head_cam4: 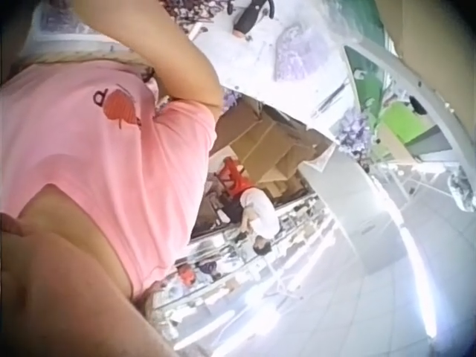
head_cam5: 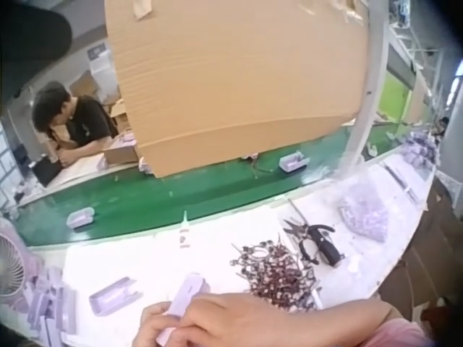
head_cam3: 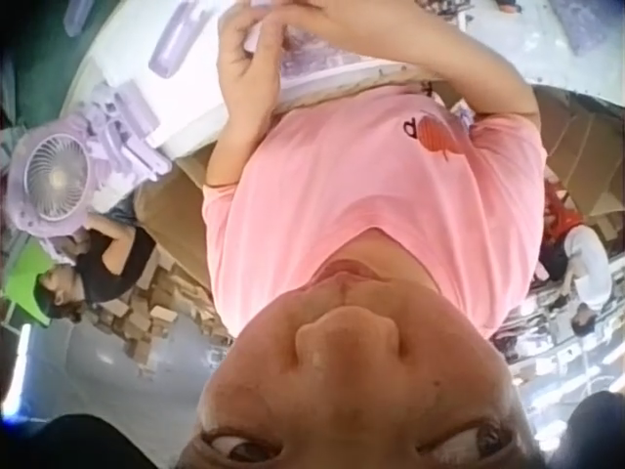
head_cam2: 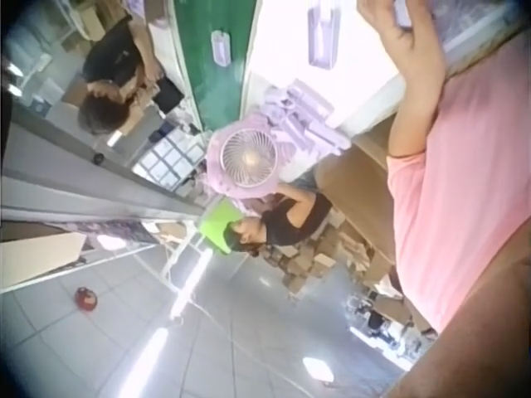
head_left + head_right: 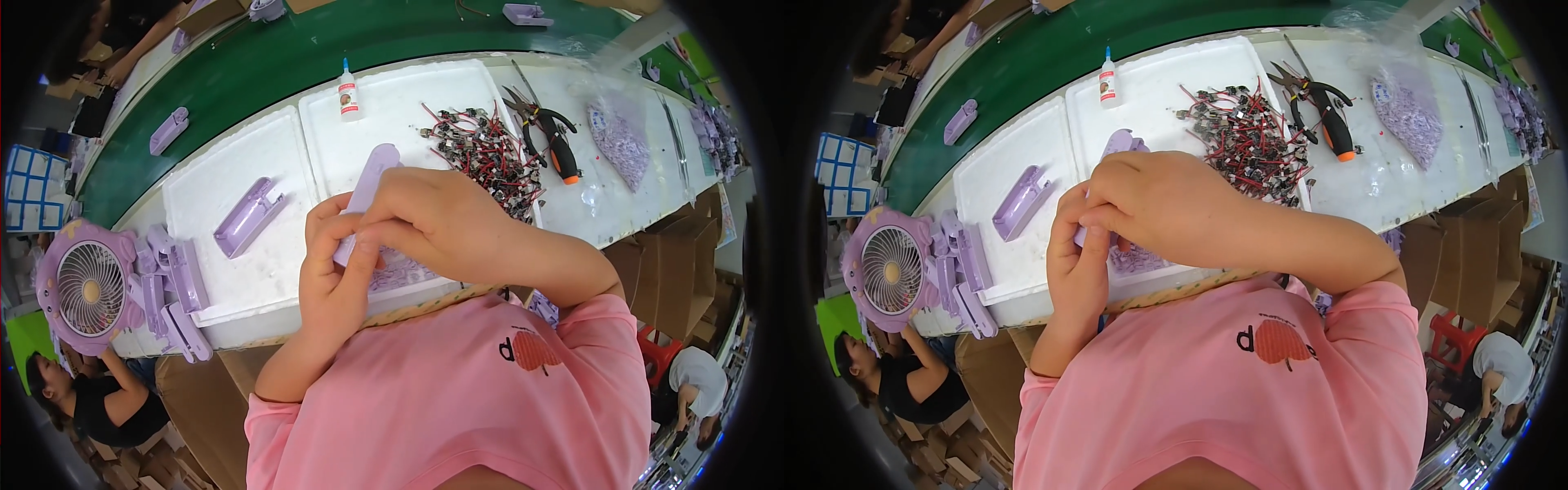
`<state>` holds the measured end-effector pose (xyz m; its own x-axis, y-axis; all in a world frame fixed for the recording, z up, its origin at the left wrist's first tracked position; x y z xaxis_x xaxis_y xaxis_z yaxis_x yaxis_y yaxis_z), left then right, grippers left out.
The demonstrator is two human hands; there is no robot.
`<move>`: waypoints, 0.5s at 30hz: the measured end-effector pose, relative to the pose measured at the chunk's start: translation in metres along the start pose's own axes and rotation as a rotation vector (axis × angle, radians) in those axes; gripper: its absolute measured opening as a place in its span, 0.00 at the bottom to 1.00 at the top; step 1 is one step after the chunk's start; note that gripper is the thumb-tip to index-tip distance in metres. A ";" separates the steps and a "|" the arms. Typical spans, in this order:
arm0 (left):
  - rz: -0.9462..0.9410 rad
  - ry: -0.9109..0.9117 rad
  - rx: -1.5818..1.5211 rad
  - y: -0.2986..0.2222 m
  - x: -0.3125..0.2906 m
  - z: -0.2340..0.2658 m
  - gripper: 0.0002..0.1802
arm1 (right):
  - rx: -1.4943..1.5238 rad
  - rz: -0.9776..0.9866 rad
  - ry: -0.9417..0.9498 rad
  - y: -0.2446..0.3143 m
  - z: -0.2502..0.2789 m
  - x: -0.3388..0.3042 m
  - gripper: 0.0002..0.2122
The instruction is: The person assembles portable fans by installing internal wiring harnesses and plastic components into the fan housing, using pliers and adhesive from a glue bottle.
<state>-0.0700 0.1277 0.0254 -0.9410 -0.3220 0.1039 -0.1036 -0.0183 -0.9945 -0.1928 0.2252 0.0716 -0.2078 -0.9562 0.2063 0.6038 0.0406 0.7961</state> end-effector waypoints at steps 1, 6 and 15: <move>-0.027 0.029 0.020 0.001 -0.001 0.001 0.05 | -0.001 -0.001 0.000 -0.001 -0.001 0.000 0.05; -0.050 -0.057 0.074 0.004 -0.002 0.004 0.05 | -0.236 0.050 -0.027 -0.003 -0.006 -0.001 0.05; 0.102 -0.107 -0.180 0.000 -0.004 0.005 0.06 | 0.035 -0.043 0.024 -0.005 0.001 -0.002 0.05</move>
<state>-0.0646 0.1246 0.0247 -0.9110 -0.4122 -0.0089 -0.0745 0.1857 -0.9798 -0.1963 0.2273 0.0683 -0.2145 -0.9638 0.1584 0.5673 0.0091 0.8235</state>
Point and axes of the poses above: each hand's wrist, its own x-axis towards the middle knuckle, its own z-axis out of the back of the hand, y = z × x, the point moved 2 cm from there along x, towards the middle knuckle, and after that the axes turned 10 degrees about y, right-handed, at the moved point
